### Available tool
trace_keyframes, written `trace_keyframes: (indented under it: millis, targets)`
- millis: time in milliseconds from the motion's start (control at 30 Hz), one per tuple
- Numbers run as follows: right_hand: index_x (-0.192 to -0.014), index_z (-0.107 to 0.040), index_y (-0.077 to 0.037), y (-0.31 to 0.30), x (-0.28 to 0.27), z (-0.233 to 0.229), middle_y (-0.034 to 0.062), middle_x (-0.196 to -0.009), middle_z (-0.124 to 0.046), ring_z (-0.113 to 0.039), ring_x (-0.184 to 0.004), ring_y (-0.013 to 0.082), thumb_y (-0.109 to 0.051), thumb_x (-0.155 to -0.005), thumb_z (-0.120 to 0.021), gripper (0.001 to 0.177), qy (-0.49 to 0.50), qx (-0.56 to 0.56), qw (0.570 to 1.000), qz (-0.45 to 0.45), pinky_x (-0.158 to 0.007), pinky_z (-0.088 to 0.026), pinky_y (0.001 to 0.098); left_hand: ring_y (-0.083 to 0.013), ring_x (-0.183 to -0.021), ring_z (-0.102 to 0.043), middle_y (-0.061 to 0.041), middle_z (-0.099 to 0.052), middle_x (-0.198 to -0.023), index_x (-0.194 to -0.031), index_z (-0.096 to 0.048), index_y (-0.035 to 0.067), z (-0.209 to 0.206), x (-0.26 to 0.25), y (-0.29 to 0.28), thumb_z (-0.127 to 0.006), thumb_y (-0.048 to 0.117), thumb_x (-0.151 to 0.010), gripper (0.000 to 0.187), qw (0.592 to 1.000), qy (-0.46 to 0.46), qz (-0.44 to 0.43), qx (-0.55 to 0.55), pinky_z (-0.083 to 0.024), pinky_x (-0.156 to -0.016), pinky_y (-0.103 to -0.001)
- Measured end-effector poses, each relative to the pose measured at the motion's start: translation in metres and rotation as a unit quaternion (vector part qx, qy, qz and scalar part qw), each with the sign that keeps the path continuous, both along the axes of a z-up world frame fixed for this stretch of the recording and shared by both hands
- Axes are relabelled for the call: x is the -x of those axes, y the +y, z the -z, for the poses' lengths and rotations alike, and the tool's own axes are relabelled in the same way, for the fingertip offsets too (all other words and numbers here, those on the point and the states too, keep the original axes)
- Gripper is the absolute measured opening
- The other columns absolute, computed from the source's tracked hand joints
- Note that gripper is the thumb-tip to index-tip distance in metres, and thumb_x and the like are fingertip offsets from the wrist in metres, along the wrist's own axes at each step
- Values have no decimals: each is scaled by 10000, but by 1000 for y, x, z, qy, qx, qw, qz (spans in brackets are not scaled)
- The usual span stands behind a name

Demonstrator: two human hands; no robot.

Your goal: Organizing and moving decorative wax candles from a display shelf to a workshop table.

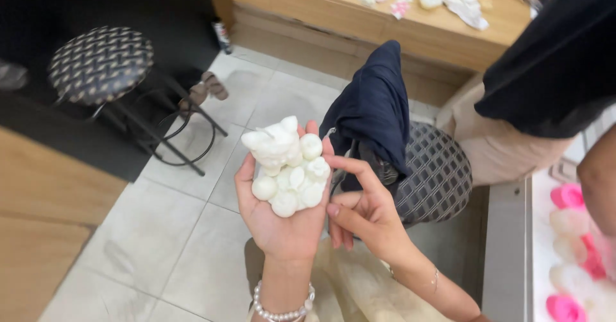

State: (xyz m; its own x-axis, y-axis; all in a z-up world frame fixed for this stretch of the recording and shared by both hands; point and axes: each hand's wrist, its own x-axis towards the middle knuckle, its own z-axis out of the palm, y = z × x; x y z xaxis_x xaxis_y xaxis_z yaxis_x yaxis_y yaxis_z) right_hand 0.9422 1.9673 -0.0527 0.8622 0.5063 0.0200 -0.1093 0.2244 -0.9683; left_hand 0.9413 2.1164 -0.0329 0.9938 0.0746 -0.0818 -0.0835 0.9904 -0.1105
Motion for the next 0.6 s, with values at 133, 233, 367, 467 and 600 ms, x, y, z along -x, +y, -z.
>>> trace_keyframes:
  millis: [133,233,367,467,600]
  targets:
    - [-1512,-348,-46,52,-15,-2,55,-649,-626,-636,-531,130,27,-985,-568,576,-13,-21,996,82,-437,-456,225,-332,-1362,-505,-140,-628,-1317,-1306,-609,8,-10,-40,49,-487,397,-984,519,997,13,72,-23,-372,-1162,-497]
    - [-1507,-351,-48,77,-13,-7,57,-660,-636,-650,-549,132,29,-985,-561,568,-11,-32,988,148,-450,-474,225,-339,-1361,-501,-157,-626,-1309,-1301,-599,-26,-20,-55,67,-486,400,-976,548,990,22,134,-38,-372,-1166,-502]
    - [-1469,-386,-25,94,-3,-8,73,-696,-655,-655,-566,139,50,-973,-557,530,-8,-38,963,268,-454,-484,232,-349,-1362,-495,-172,-623,-1309,-1296,-590,-35,-18,-73,72,-487,400,-986,544,970,8,239,-38,-369,-1166,-509]
    - [-1445,-400,-30,101,13,-9,80,-704,-672,-658,-575,136,52,-976,-555,500,-2,-44,935,352,-459,-494,236,-364,-1364,-490,-175,-623,-1303,-1286,-591,-21,-14,-76,66,-489,392,-999,514,948,1,316,-31,-365,-1169,-523]
    - [-1413,-426,-16,97,38,-12,84,-717,-672,-654,-572,137,50,-968,-560,470,16,-38,895,444,-453,-482,232,-349,-1374,-492,-161,-630,-1298,-1282,-604,-7,-9,-71,45,-485,390,-1010,496,910,1,415,-16,-360,-1179,-510]
